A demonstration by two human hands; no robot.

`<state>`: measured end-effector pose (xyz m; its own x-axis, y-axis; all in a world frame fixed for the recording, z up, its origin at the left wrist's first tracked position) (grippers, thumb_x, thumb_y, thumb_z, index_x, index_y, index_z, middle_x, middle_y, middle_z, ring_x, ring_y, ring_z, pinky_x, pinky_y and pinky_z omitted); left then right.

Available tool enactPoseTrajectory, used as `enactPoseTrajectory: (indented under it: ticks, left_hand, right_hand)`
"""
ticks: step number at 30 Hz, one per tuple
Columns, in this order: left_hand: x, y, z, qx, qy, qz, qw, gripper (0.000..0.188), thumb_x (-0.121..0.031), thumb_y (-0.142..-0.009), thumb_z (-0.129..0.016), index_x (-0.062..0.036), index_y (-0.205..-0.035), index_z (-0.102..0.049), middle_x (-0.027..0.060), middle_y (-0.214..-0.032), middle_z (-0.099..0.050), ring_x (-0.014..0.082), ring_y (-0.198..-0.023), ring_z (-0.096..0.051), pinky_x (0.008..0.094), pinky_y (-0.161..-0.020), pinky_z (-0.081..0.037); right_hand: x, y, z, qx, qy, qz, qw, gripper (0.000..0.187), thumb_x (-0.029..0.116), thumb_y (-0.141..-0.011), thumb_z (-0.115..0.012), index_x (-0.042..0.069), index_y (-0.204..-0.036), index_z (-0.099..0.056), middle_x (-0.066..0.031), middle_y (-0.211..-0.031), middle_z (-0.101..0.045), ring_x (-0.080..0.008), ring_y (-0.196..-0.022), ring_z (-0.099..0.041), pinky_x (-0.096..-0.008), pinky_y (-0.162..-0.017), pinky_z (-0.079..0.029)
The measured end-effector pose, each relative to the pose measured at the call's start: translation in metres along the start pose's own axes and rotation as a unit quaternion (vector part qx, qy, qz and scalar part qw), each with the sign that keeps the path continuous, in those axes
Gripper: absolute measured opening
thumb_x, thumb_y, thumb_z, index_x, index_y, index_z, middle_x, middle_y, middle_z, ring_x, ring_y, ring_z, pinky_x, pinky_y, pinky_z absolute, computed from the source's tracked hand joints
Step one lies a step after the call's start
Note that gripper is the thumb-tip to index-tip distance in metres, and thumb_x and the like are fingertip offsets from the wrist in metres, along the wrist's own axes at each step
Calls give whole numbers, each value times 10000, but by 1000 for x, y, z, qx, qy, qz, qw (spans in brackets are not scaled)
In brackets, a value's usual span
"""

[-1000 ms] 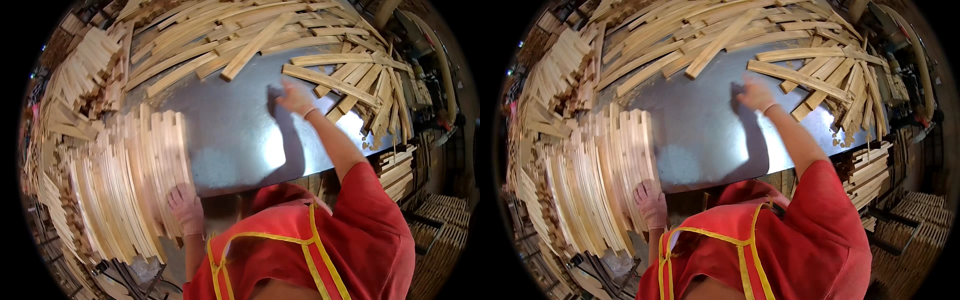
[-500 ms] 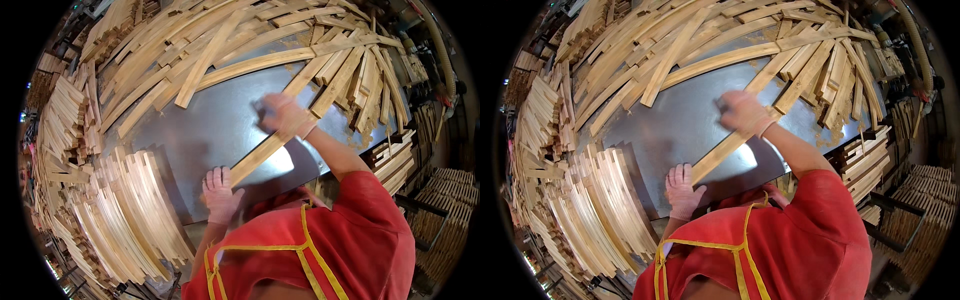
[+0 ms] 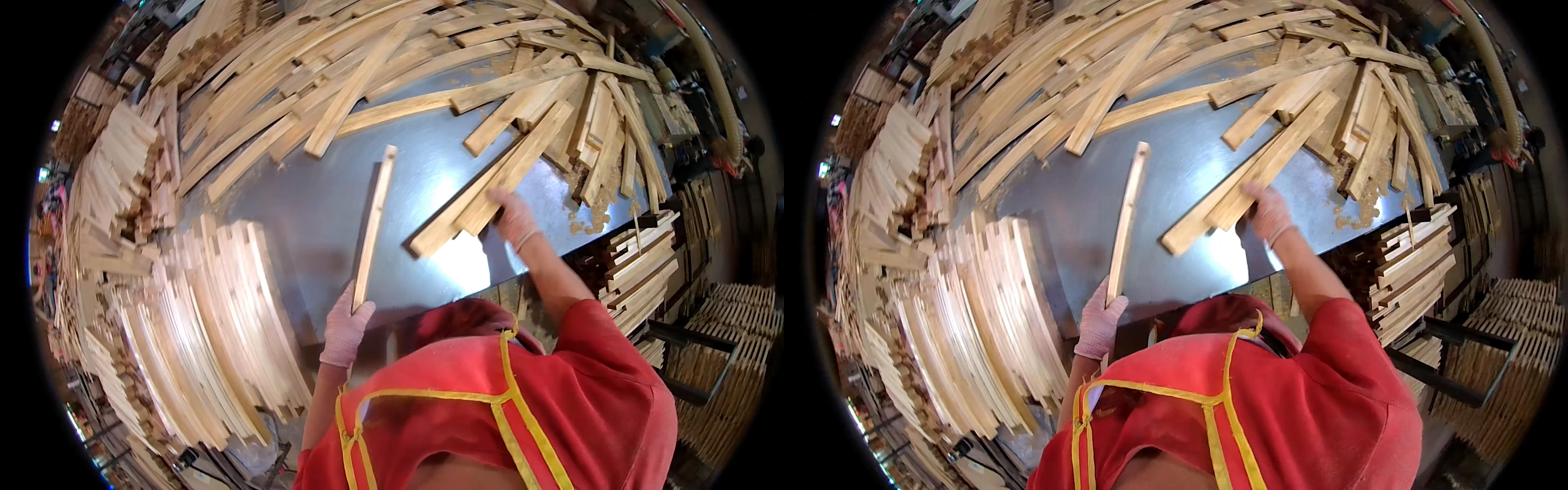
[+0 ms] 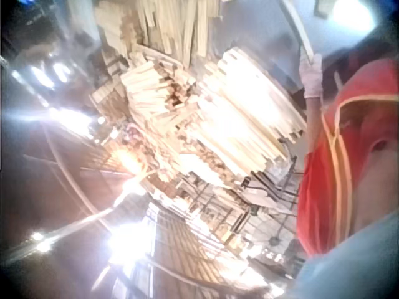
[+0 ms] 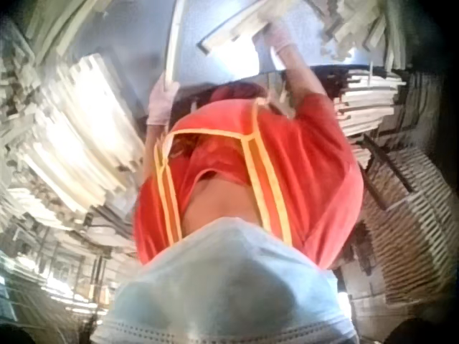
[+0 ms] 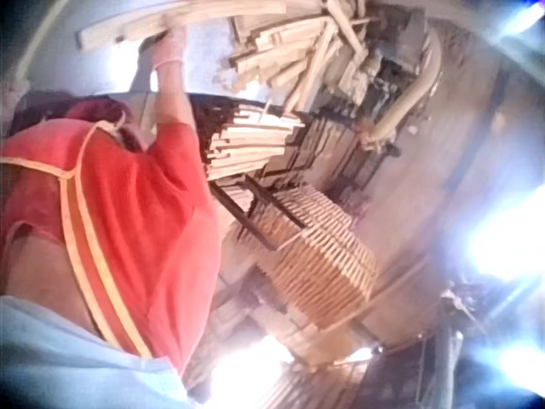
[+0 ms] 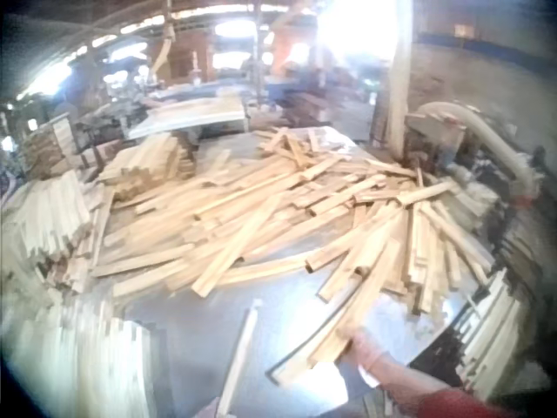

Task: The person repeatedly picks up thin wooden planks from a metal table and stacks them into a neat pile. They handle the planks one at a time or in small groups, aligning them before placing them onto the growing stack.

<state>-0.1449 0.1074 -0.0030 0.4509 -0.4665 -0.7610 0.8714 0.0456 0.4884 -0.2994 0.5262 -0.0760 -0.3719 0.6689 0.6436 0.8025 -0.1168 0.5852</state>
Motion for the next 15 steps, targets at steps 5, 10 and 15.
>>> enactPoseTrajectory:
  ticks: [5, 10, 15]
  left_hand:
    - [16, 36, 35, -41, 20, 23, 999, 616, -309, -974, -685, -73, -1528, -554, 225, -1283, -702, 356, -1179, -680, 423, -1046, -512]
    - [19, 29, 53, -84, -121, 25, 989, 707, -500, -962, -656, -98, -1526, -512, 259, -1427, -615, 450, -1271, -630, 538, -1035, -505]
    - [30, 29, 72, -137, -279, 90, 946, 936, -549, -898, -733, -88, -1630, -375, 236, -1444, -592, 425, -1262, -629, 514, -1059, -522]
  right_hand:
    - [-160, 121, -69, 116, 296, -23, 948, 560, 237, -843, -841, -39, -1284, -633, -181, -1144, -731, -320, -1074, -715, -446, -987, -571]
    - [-230, 209, -180, 272, 607, -35, 746, 770, 453, -739, -869, -78, -1247, -640, -304, -1165, -717, -457, -1129, -700, -454, -984, -562]
    - [-258, 238, -209, 479, 565, -50, 670, 790, 401, -809, -810, 6, -1452, -575, -249, -1535, -520, -410, -1397, -545, -445, -1172, -444]
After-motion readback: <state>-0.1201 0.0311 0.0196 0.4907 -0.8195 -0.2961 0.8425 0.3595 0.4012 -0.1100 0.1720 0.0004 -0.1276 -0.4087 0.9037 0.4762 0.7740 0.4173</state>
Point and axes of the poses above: each hand's wrist, its own y-axis away from the middle knuckle, its own z-axis out of the back of the hand, x = y × z, the point moved 6 cm from there along -y, towards the middle knuckle
